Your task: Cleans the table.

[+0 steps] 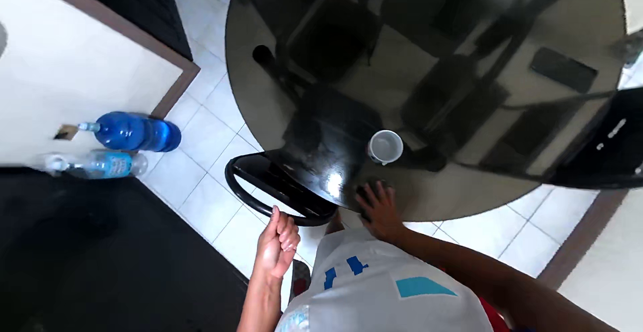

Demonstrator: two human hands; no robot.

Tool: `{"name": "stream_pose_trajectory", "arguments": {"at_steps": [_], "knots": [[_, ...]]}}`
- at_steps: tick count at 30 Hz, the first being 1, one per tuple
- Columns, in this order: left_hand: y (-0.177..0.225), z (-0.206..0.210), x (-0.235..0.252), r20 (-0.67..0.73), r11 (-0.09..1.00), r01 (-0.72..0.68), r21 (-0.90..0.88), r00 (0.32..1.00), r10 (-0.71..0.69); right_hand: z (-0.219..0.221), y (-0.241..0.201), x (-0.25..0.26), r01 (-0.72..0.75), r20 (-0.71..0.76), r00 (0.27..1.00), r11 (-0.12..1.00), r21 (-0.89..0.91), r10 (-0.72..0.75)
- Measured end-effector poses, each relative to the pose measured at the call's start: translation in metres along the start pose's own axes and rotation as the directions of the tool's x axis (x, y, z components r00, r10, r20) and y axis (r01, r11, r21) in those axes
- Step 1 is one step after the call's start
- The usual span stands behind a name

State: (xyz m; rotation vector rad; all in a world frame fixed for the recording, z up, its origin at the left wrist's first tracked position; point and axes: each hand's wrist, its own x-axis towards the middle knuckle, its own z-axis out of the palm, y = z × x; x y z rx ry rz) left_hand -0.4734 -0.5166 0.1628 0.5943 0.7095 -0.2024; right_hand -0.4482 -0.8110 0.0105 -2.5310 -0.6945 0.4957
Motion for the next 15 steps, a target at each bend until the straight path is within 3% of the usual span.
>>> {"name": "stream_pose_trajectory", "arguments": {"at_steps": [3,10,13,15], "knots": [[-0.006,-0.013,-0.023,-0.05,0.996,-0.068,-0.053,0.997,0.065,0.004,-0.051,0.092,0.05,0.129,0.99,0.999,0.008,-0.051],[0.007,-0.067,-0.05,-0.199,0.985,-0.146,-0.087,0.972,0.126,0.043,-0.147,0.316,0.108,-0.02,0.994,0.991,-0.075,-0.11],[0.027,-0.072,-0.043,-0.181,0.987,-0.161,-0.025,0.971,0.154,0.042,-0.167,0.394,0.098,-0.027,0.994,0.989,-0.112,-0.102],[0.041,-0.067,-0.032,-0.111,0.986,-0.161,0.036,0.98,0.164,0.035,-0.17,0.416,0.113,0.004,0.994,0.988,-0.103,-0.113]]}}
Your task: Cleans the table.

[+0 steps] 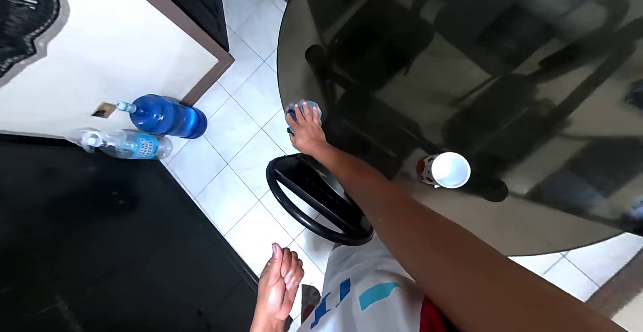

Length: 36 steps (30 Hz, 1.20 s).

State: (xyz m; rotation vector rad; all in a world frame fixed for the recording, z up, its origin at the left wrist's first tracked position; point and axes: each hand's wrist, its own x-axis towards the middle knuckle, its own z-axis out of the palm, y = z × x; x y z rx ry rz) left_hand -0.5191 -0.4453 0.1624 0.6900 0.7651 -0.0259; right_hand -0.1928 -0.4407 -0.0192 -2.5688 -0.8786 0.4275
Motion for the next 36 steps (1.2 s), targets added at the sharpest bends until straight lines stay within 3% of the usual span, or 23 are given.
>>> {"name": "stream_pose_trajectory", "arguments": {"at_steps": [4,7,10,14,17,20,22,24,25,26,29,31,34,36], "knots": [[0.01,0.035,0.026,0.181,0.982,0.019,0.189,0.982,-0.054,-0.003,0.023,-0.063,0.166,-0.053,0.985,0.986,0.008,-0.165],[-0.002,0.072,0.042,0.217,0.893,0.038,0.449,0.964,-0.151,-0.012,0.057,-0.18,0.263,0.009,0.964,0.963,0.064,-0.265],[-0.029,0.11,0.061,0.22,0.753,0.106,0.65,0.922,-0.319,-0.02,0.106,-0.301,0.219,0.117,0.965,0.967,0.131,-0.234],[-0.086,0.151,0.083,0.165,0.6,0.231,0.766,0.832,-0.53,-0.057,0.194,-0.436,-0.008,0.163,0.986,0.991,0.133,-0.014],[-0.131,0.165,0.102,0.092,0.592,0.294,0.751,0.84,-0.534,-0.087,0.285,-0.512,-0.175,-0.084,0.98,0.983,0.048,0.179],[-0.167,0.173,0.121,-0.002,0.625,0.382,0.68,0.854,-0.52,-0.124,0.39,-0.556,-0.455,-0.253,0.867,0.889,-0.054,0.429],[-0.184,0.178,0.127,-0.068,0.654,0.456,0.604,0.847,-0.528,-0.153,0.447,-0.551,-0.702,-0.304,0.676,0.712,0.01,0.671],[-0.196,0.181,0.129,-0.106,0.676,0.525,0.517,0.823,-0.558,-0.162,0.486,-0.515,-0.841,-0.391,0.457,0.531,0.103,0.799],[-0.201,0.183,0.128,-0.119,0.685,0.554,0.473,0.81,-0.574,-0.161,0.491,-0.487,-0.856,-0.439,0.398,0.498,0.139,0.805],[-0.207,0.186,0.129,-0.117,0.699,0.574,0.425,0.801,-0.587,-0.162,0.482,-0.454,-0.846,-0.462,0.398,0.512,0.151,0.793],[-0.223,0.196,0.128,-0.079,0.75,0.595,0.29,0.796,-0.601,-0.164,0.411,-0.335,-0.713,-0.424,0.609,0.697,0.077,0.67],[-0.231,0.202,0.126,-0.067,0.77,0.593,0.237,0.8,-0.596,-0.14,0.365,-0.262,-0.558,-0.464,0.712,0.826,0.083,0.528],[-0.238,0.209,0.121,-0.103,0.787,0.586,0.194,0.81,-0.578,-0.133,0.297,-0.195,-0.31,-0.224,0.922,0.949,0.057,0.315],[-0.239,0.214,0.121,-0.127,0.797,0.58,0.169,0.815,-0.565,-0.136,0.299,-0.168,-0.053,-0.031,0.998,0.999,0.005,0.053]]}}
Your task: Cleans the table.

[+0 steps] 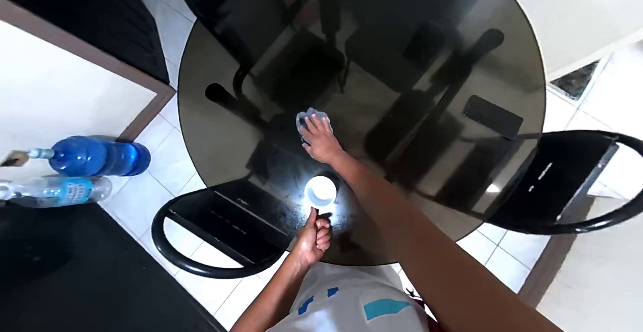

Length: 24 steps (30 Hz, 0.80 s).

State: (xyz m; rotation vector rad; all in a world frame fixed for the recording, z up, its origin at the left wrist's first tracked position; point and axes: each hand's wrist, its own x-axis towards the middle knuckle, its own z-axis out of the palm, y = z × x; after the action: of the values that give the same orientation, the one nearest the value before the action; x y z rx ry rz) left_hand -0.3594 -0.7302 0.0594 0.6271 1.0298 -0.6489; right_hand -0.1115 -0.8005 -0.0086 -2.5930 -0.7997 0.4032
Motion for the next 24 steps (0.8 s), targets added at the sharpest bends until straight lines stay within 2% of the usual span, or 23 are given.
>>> {"name": "stream_pose_trajectory", "arguments": {"at_steps": [2,3,5,7,9,10,12,13,14,15,16,18,19,21,22,24], "knots": [[0.006,0.003,-0.002,-0.014,0.999,-0.008,-0.031,1.0,0.007,-0.016,0.028,-0.001,0.235,0.041,0.971,0.972,0.023,-0.236],[0.009,0.003,-0.004,-0.019,0.999,-0.014,-0.048,1.0,0.013,-0.026,0.05,-0.01,0.294,0.005,0.956,0.955,0.039,-0.295],[0.017,0.002,-0.009,-0.026,0.998,-0.032,-0.059,0.999,0.03,-0.049,0.102,-0.035,0.276,-0.105,0.957,0.961,0.027,-0.272],[0.023,-0.002,-0.017,-0.048,0.998,-0.045,-0.049,0.998,0.043,-0.072,0.158,-0.055,0.101,-0.179,0.978,0.993,-0.063,-0.111],[0.026,-0.013,-0.027,-0.047,0.997,-0.063,-0.049,0.997,0.061,-0.09,0.199,-0.064,-0.158,-0.251,0.958,0.986,-0.059,0.139],[0.026,-0.02,-0.033,-0.046,0.995,-0.076,-0.058,0.996,0.073,-0.095,0.213,-0.06,-0.294,-0.298,0.915,0.955,-0.034,0.271],[0.019,-0.036,-0.048,-0.059,0.99,-0.107,-0.094,0.993,0.102,-0.095,0.214,-0.032,-0.549,-0.365,0.767,0.834,0.052,0.527],[0.014,-0.045,-0.056,-0.074,0.985,-0.126,-0.117,0.99,0.118,-0.091,0.205,-0.012,-0.632,-0.384,0.697,0.772,0.07,0.606],[0.008,-0.053,-0.063,-0.09,0.978,-0.149,-0.143,0.986,0.137,-0.083,0.19,0.007,-0.653,-0.39,0.681,0.755,0.06,0.62],[0.002,-0.061,-0.071,-0.102,0.968,-0.179,-0.177,0.981,0.163,-0.072,0.171,0.026,-0.599,-0.384,0.733,0.8,0.024,0.561],[-0.004,-0.069,-0.076,-0.108,0.953,-0.211,-0.217,0.976,0.191,-0.059,0.147,0.045,-0.485,-0.36,0.819,0.874,-0.019,0.446],[-0.016,-0.082,-0.083,-0.119,0.921,-0.253,-0.295,0.967,0.227,-0.027,0.087,0.081,-0.192,-0.272,0.949,0.975,-0.108,0.157],[-0.02,-0.087,-0.087,-0.13,0.909,-0.267,-0.32,0.963,0.237,-0.009,0.051,0.093,-0.042,-0.215,0.976,0.991,-0.128,0.014],[-0.024,-0.091,-0.092,-0.149,0.895,-0.288,-0.34,0.956,0.251,0.021,-0.026,0.108,0.238,-0.037,0.969,0.964,-0.116,-0.244],[-0.025,-0.09,-0.093,-0.153,0.892,-0.294,-0.342,0.954,0.256,0.027,-0.065,0.107,0.354,0.106,0.933,0.932,-0.084,-0.345],[-0.023,-0.081,-0.096,-0.163,0.89,-0.302,-0.342,0.952,0.26,0.023,-0.133,0.091,0.566,0.408,0.77,0.821,-0.08,-0.491]]}}
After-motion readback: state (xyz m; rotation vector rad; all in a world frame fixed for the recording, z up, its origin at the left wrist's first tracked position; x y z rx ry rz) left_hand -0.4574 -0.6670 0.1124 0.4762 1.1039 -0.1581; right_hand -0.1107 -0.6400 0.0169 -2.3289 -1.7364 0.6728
